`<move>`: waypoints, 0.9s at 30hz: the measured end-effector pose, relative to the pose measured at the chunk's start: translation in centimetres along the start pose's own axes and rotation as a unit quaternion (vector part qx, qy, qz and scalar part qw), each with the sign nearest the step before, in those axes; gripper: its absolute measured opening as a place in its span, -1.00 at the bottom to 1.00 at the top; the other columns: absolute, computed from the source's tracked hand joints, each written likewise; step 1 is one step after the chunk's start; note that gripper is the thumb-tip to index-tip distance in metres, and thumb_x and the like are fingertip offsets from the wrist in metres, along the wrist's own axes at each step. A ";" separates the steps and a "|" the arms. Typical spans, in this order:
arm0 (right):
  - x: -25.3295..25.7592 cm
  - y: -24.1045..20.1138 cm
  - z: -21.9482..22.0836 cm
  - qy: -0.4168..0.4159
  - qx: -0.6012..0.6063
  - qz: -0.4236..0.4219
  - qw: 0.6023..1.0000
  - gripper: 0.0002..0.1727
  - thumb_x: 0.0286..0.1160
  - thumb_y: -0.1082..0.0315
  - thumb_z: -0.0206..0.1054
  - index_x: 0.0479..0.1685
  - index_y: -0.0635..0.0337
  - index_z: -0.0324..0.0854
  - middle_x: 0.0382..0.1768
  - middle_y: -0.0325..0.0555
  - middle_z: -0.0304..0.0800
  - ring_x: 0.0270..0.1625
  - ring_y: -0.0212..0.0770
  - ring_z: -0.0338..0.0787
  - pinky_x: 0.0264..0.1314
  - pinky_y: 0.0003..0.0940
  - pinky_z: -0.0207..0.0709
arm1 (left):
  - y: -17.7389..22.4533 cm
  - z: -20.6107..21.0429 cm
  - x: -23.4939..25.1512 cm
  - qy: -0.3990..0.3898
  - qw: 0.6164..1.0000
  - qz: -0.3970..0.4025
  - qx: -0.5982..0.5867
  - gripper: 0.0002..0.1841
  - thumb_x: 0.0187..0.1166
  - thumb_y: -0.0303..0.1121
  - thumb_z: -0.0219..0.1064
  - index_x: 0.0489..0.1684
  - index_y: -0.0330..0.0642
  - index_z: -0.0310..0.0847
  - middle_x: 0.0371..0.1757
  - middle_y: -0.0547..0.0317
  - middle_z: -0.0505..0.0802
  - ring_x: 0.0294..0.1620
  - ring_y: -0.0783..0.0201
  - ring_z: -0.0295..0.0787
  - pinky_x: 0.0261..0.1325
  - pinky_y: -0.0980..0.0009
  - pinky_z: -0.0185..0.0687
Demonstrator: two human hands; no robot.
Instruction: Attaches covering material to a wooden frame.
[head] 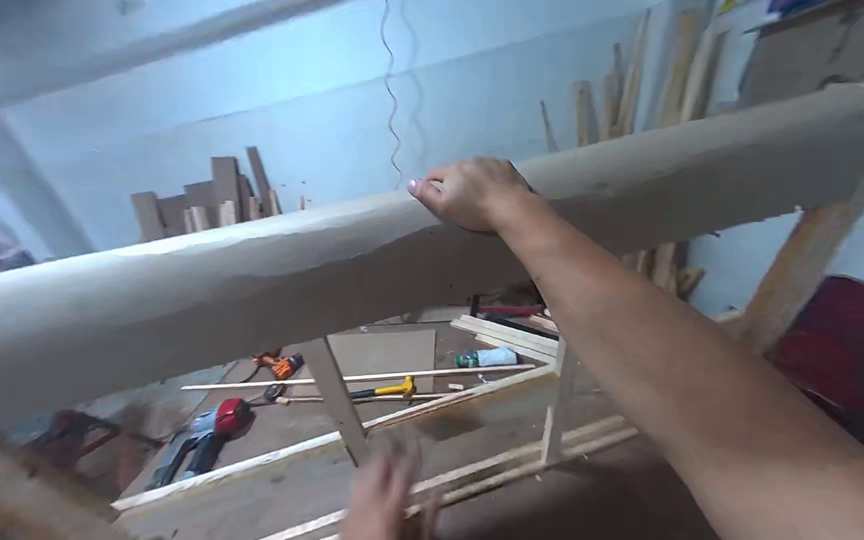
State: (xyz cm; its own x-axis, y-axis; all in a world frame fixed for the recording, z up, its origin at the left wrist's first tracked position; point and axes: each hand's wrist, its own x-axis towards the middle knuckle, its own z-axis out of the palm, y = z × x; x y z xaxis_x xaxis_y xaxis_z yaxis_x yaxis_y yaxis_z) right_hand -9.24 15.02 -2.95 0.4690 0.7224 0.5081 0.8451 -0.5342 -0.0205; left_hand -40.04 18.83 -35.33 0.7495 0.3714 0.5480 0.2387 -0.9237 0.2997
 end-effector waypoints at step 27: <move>2.5 -3.1 1.6 0.074 0.003 -0.020 0.997 -0.27 0.74 -0.25 -0.29 -0.67 0.00 0.49 -0.62 -0.07 0.54 -0.38 0.08 0.71 -0.47 0.12 0.27 | 2.3 -20.1 38.1 -0.309 0.930 0.164 0.111 -0.34 0.26 0.45 0.46 0.23 0.30 0.59 -0.21 0.64 0.81 -0.23 0.71 0.77 -0.24 0.49 0.83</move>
State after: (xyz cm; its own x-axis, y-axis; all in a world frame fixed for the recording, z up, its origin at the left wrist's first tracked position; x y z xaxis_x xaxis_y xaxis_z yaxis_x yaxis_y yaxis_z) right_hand -10.26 19.19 -3.03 0.3928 0.6702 0.6298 0.8640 -0.5035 -0.0031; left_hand -23.37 32.74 1.95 1.0000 0.0058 0.0067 0.0059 -0.9999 -0.0113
